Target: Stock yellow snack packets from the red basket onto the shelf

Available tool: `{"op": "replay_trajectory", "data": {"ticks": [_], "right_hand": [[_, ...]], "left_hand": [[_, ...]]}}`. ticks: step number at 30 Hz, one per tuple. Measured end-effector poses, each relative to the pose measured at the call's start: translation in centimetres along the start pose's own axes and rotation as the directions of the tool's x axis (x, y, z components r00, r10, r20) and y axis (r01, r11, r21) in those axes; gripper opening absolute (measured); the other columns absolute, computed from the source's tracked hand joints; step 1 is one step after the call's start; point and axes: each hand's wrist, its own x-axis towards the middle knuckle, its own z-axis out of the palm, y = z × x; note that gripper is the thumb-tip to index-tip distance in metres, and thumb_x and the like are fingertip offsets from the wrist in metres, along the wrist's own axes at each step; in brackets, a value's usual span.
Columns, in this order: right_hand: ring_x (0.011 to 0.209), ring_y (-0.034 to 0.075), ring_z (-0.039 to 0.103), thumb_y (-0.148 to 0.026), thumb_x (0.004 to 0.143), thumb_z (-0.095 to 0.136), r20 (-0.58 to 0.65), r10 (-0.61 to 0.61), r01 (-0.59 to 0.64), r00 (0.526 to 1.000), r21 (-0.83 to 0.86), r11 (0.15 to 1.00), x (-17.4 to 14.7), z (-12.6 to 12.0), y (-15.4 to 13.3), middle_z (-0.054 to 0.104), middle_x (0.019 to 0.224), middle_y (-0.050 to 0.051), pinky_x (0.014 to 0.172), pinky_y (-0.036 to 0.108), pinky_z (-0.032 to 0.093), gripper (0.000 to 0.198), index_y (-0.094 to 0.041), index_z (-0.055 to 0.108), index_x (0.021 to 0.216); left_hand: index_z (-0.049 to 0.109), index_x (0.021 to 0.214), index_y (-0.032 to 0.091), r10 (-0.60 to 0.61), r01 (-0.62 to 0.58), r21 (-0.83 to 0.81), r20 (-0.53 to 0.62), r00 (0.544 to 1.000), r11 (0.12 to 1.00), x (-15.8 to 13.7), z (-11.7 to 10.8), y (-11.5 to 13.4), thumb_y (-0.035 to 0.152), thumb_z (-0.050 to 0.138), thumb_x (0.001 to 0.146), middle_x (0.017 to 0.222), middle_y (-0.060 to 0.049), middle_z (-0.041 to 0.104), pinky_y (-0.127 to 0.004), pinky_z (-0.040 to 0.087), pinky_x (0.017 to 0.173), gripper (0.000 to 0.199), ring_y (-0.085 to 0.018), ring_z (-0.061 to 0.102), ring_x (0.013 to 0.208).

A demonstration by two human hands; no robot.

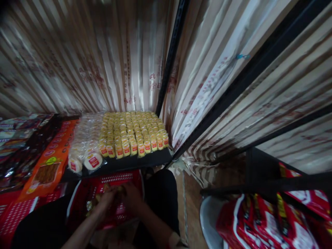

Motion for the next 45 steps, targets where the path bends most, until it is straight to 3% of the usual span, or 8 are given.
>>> {"op": "replay_trajectory", "data": {"ticks": [8, 13, 21, 27, 32, 39, 42, 45], "right_hand": [[0.075, 0.016, 0.063, -0.026, 0.083, 0.052, -0.068, -0.104, 0.103, 0.992, -0.022, 0.994, -0.1, -6.1, -1.8, 0.069, 0.085, 0.003, 0.07, 0.024, 0.045, 0.022, -0.019, 0.061, 0.102], [0.067, 0.013, 0.061, -0.028, 0.083, 0.051, -0.07, -0.139, 0.139, 0.988, -0.003, 0.99, 0.8, -9.1, -2.5, 0.067, 0.079, -0.001, 0.064, 0.022, 0.044, 0.026, -0.023, 0.06, 0.107], [0.067, 0.012, 0.06, -0.032, 0.078, 0.052, -0.298, -0.019, 0.127, 0.955, 0.35, 0.928, 2.3, -9.2, -1.0, 0.065, 0.091, 0.003, 0.064, 0.026, 0.05, 0.042, -0.02, 0.054, 0.118], [0.066, 0.012, 0.06, -0.038, 0.076, 0.058, -0.323, 0.044, 0.114, 0.946, 0.454, 0.884, 2.0, -9.3, -0.3, 0.065, 0.079, -0.001, 0.065, 0.025, 0.051, 0.029, -0.022, 0.059, 0.1], [0.07, 0.012, 0.063, -0.036, 0.073, 0.064, -0.307, 0.019, 0.183, 0.952, 0.615, 0.767, 0.8, -9.6, -1.2, 0.065, 0.096, 0.002, 0.068, 0.025, 0.052, 0.029, -0.022, 0.055, 0.097], [0.098, 0.02, 0.063, -0.051, 0.075, 0.063, -0.268, -0.027, 0.227, 0.963, 0.751, 0.62, -0.6, -9.9, -2.0, 0.061, 0.118, 0.007, 0.084, 0.035, 0.051, 0.032, -0.021, 0.056, 0.086], [0.086, 0.018, 0.064, -0.052, 0.072, 0.065, -0.287, 0.026, 0.208, 0.957, 0.75, 0.627, -0.2, -9.3, -1.4, 0.068, 0.099, 0.004, 0.079, 0.033, 0.052, 0.033, -0.022, 0.055, 0.082], [0.079, 0.017, 0.064, -0.046, 0.072, 0.068, -0.323, 0.04, 0.229, 0.946, 0.747, 0.624, 0.3, -8.4, -0.8, 0.069, 0.092, 0.003, 0.076, 0.032, 0.053, 0.029, -0.022, 0.056, 0.083]], "left_hand": [[0.063, 0.084, 0.016, 0.368, -0.35, 0.36, 0.019, 0.929, 0.865, -2.3, 0.3, 4.4, 0.021, 0.057, 0.066, 0.088, -0.007, 0.068, -0.031, 0.048, 0.075, 0.019, -0.019, 0.062, 0.081], [0.059, 0.099, 0.016, 0.407, -0.429, 0.323, 0.136, 0.903, 0.844, -2.8, 1.7, 6.4, 0.022, 0.054, 0.072, 0.089, -0.005, 0.068, -0.028, 0.048, 0.071, 0.028, -0.016, 0.062, 0.074], [0.061, 0.088, 0.016, 0.477, -0.466, 0.364, 0.065, 0.876, 0.806, -1.7, 3.6, 7.9, 0.027, 0.054, 0.076, 0.077, -0.001, 0.065, -0.025, 0.047, 0.066, 0.017, -0.013, 0.059, 0.066], [0.063, 0.087, 0.019, 0.513, -0.502, 0.426, 0.098, 0.853, 0.753, -1.9, 3.9, 8.3, 0.026, 0.059, 0.074, 0.081, -0.001, 0.065, -0.025, 0.049, 0.071, 0.015, -0.014, 0.06, 0.074], [0.06, 0.095, 0.017, 0.663, -0.627, 0.415, 0.071, 0.745, 0.66, -2.1, 3.7, 8.4, 0.024, 0.056, 0.077, 0.094, -0.004, 0.06, -0.024, 0.051, 0.064, 0.02, -0.01, 0.058, 0.066], [0.054, 0.102, 0.02, 0.891, -0.814, 0.483, 0.135, 0.434, 0.323, -2.6, 3.3, 8.4, 0.016, 0.047, 0.085, 0.121, -0.009, 0.046, -0.032, 0.056, 0.08, 0.019, -0.018, 0.053, 0.109], [0.055, 0.098, 0.019, 0.903, -0.808, 0.525, 0.155, 0.401, 0.268, -2.8, 3.4, 8.5, 0.013, 0.045, 0.086, 0.123, -0.01, 0.044, -0.036, 0.054, 0.086, 0.018, -0.021, 0.049, 0.116], [0.055, 0.098, 0.018, 0.89, -0.801, 0.492, 0.106, 0.444, 0.341, -2.9, 3.7, 8.9, 0.014, 0.044, 0.085, 0.122, -0.011, 0.045, -0.034, 0.056, 0.081, 0.017, -0.021, 0.051, 0.113]]}}
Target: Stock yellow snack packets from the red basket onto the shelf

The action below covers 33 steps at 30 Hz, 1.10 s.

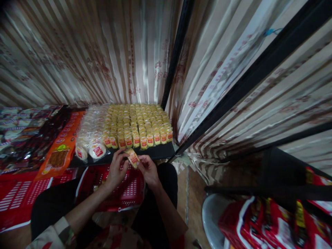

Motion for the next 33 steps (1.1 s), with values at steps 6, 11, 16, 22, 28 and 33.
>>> {"op": "replay_trajectory", "data": {"ticks": [6, 11, 16, 22, 28, 33], "right_hand": [[0.078, 0.017, 0.064, -0.04, 0.076, 0.062, -0.14, -0.052, 0.043, 0.989, -0.067, 0.997, 0.9, 0.8, 2.3, 0.067, 0.087, 0.003, 0.076, 0.034, 0.054, 0.024, -0.024, 0.051, 0.09], [0.091, 0.017, 0.062, -0.032, 0.078, 0.055, -0.209, -0.116, 0.085, 0.971, -0.152, 0.985, 2.6, 1.3, 3.3, 0.063, 0.095, 0.004, 0.082, 0.033, 0.052, 0.021, -0.023, 0.047, 0.095], [0.093, 0.019, 0.058, -0.029, 0.08, 0.049, -0.264, -0.166, 0.029, 0.95, -0.454, 0.89, 3.8, 1.2, 3.0, 0.059, 0.102, 0.007, 0.082, 0.035, 0.049, 0.019, -0.021, 0.052, 0.097], [0.095, 0.023, 0.051, -0.027, 0.084, 0.042, -0.227, -0.269, 0.015, 0.936, -0.737, 0.675, 4.1, 1.2, 3.0, 0.061, 0.097, 0.008, 0.087, 0.039, 0.041, 0.02, -0.021, 0.056, 0.097], [0.094, 0.02, 0.053, -0.025, 0.085, 0.041, -0.211, -0.329, 0.108, 0.92, -0.672, 0.733, 4.5, 1.3, 4.0, 0.053, 0.101, 0.008, 0.083, 0.035, 0.046, 0.018, -0.021, 0.054, 0.097], [0.097, 0.021, 0.053, -0.027, 0.087, 0.04, -0.211, -0.33, 0.127, 0.92, -0.636, 0.761, 4.8, 0.8, 4.7, 0.051, 0.104, 0.01, 0.085, 0.038, 0.049, 0.022, -0.02, 0.056, 0.101]], "left_hand": [[0.058, 0.104, 0.017, -0.127, 0.129, 0.043, -0.048, 0.991, 0.991, 0.8, 1.0, -0.3, 0.015, 0.046, 0.084, 0.12, -0.011, 0.041, -0.034, 0.055, 0.082, 0.024, -0.02, 0.053, 0.108], [0.049, 0.118, 0.019, -0.137, 0.137, 0.028, -0.005, 0.991, 0.99, 0.8, 2.9, -1.4, 0.015, 0.043, 0.084, 0.114, -0.009, 0.042, -0.034, 0.055, 0.079, 0.035, -0.014, 0.059, 0.09], [0.038, 0.131, 0.017, -0.129, 0.127, 0.051, 0.041, 0.991, 0.991, 1.2, 4.0, -1.9, 0.015, 0.039, 0.086, 0.12, -0.012, 0.044, -0.035, 0.053, 0.084, 0.046, -0.015, 0.059, 0.093], [0.047, 0.126, 0.017, -0.122, 0.112, 0.15, 0.057, 0.991, 0.982, 1.2, 4.6, -2.4, 0.015, 0.037, 0.086, 0.121, -0.012, 0.048, -0.038, 0.048, 0.095, 0.041, -0.02, 0.053, 0.111], [0.051, 0.124, 0.018, -0.046, 0.037, 0.201, 0.04, 0.998, 0.979, 0.9, 4.9, -2.8, 0.007, 0.036, 0.083, 0.126, -0.012, 0.047, -0.038, 0.045, 0.099, 0.045, -0.019, 0.05, 0.116], [0.051, 0.123, 0.017, -0.008, -0.005, 0.206, 0.06, 0.998, 0.978, 1.0, 5.3, -3.2, 0.002, 0.037, 0.078, 0.13, -0.012, 0.046, -0.036, 0.044, 0.1, 0.05, -0.019, 0.051, 0.115]]}}
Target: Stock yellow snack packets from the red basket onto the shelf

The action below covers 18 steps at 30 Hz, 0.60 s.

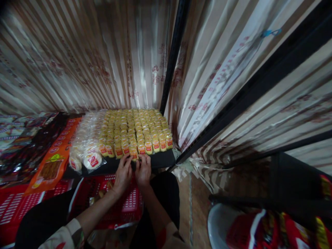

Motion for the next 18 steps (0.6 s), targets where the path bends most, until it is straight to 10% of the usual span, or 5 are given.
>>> {"op": "replay_trajectory", "data": {"ticks": [8, 18], "right_hand": [[0.102, 0.02, 0.053, -0.027, 0.09, 0.036, 0.018, -0.119, 0.12, 0.993, -0.044, 0.992, -0.1, -0.1, 1.4, 0.05, 0.109, 0.012, 0.093, 0.038, 0.046, 0.034, -0.019, 0.058, 0.115], [0.106, 0.021, 0.054, -0.026, 0.091, 0.035, -0.079, -0.197, 0.191, 0.977, -0.069, 0.979, -0.1, -0.5, 2.0, 0.05, 0.116, 0.015, 0.089, 0.041, 0.05, 0.04, -0.017, 0.05, 0.128]], "left_hand": [[0.048, 0.129, 0.019, -0.055, 0.033, 0.164, 0.133, 0.99, 0.986, 0.0, 0.4, -0.1, 0.008, 0.037, 0.084, 0.124, -0.013, 0.051, -0.036, 0.05, 0.09, 0.047, -0.023, 0.049, 0.117], [0.032, 0.137, 0.017, 0.219, -0.237, 0.308, 0.093, 0.971, 0.921, -0.5, 0.8, -0.7, 0.003, 0.035, 0.085, 0.131, -0.017, 0.047, -0.04, 0.051, 0.092, 0.054, -0.024, 0.043, 0.125]]}}
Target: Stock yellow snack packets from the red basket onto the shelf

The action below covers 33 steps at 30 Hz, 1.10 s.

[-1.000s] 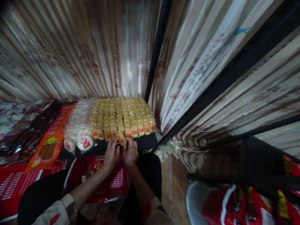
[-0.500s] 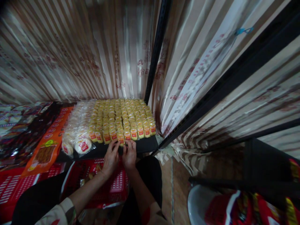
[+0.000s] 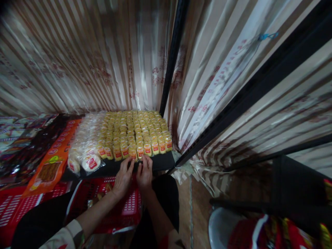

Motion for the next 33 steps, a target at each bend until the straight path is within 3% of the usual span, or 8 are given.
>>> {"op": "replay_trajectory", "data": {"ticks": [8, 16, 22, 28, 33], "right_hand": [[0.114, 0.021, 0.051, -0.024, 0.092, 0.034, 0.03, -0.08, 0.082, 0.996, -0.07, 0.994, 0.4, -0.5, -0.1, 0.051, 0.122, 0.014, 0.097, 0.041, 0.046, 0.04, -0.017, 0.051, 0.127], [0.111, 0.02, 0.052, -0.028, 0.092, 0.039, 0.071, -0.106, 0.11, 0.992, -0.045, 0.993, 1.2, -0.6, 0.2, 0.055, 0.114, 0.011, 0.092, 0.038, 0.049, 0.035, -0.021, 0.054, 0.123], [0.091, 0.019, 0.058, -0.032, 0.092, 0.039, 0.077, -0.007, 0.007, 0.997, -0.006, 1.0, 2.1, 0.2, -0.3, 0.053, 0.109, 0.014, 0.081, 0.037, 0.052, 0.041, -0.016, 0.045, 0.13], [0.086, 0.02, 0.058, -0.041, 0.09, 0.043, 0.006, 0.005, -0.004, 1.0, -0.103, 0.995, 2.3, 1.1, -0.6, 0.055, 0.103, 0.013, 0.077, 0.036, 0.052, 0.047, -0.013, 0.046, 0.128], [0.079, 0.018, 0.058, -0.046, 0.088, 0.046, -0.029, 0.033, -0.036, 0.999, -0.116, 0.993, 2.3, 1.4, -0.8, 0.057, 0.096, 0.011, 0.07, 0.032, 0.052, 0.052, -0.013, 0.045, 0.128]], "left_hand": [[0.035, 0.133, 0.017, 0.02, -0.017, 0.048, -0.048, 0.999, 0.999, 0.0, 1.0, 0.3, 0.005, 0.034, 0.086, 0.133, -0.017, 0.047, -0.044, 0.049, 0.094, 0.048, -0.025, 0.043, 0.126], [0.039, 0.131, 0.019, -0.045, 0.043, -0.045, -0.032, 0.998, 0.998, 0.2, 0.9, 0.3, 0.001, 0.034, 0.082, 0.133, -0.013, 0.045, -0.045, 0.047, 0.098, 0.052, -0.024, 0.041, 0.126], [0.048, 0.124, 0.017, -0.134, 0.13, -0.193, -0.007, 0.991, 0.973, 0.6, 0.5, 0.7, -0.005, 0.036, 0.073, 0.13, -0.013, 0.047, -0.046, 0.045, 0.099, 0.057, -0.023, 0.043, 0.123], [0.059, 0.104, 0.016, -0.132, 0.123, -0.325, -0.006, 0.991, 0.938, 0.9, -1.2, 0.4, -0.007, 0.037, 0.061, 0.127, -0.011, 0.052, -0.044, 0.045, 0.1, 0.053, -0.021, 0.046, 0.121], [0.061, 0.084, 0.019, -0.03, -0.015, -0.336, -0.127, 0.991, 0.942, 2.0, -4.4, -1.2, -0.003, 0.04, 0.071, 0.104, -0.006, 0.064, -0.038, 0.052, 0.087, 0.033, -0.018, 0.057, 0.101]]}}
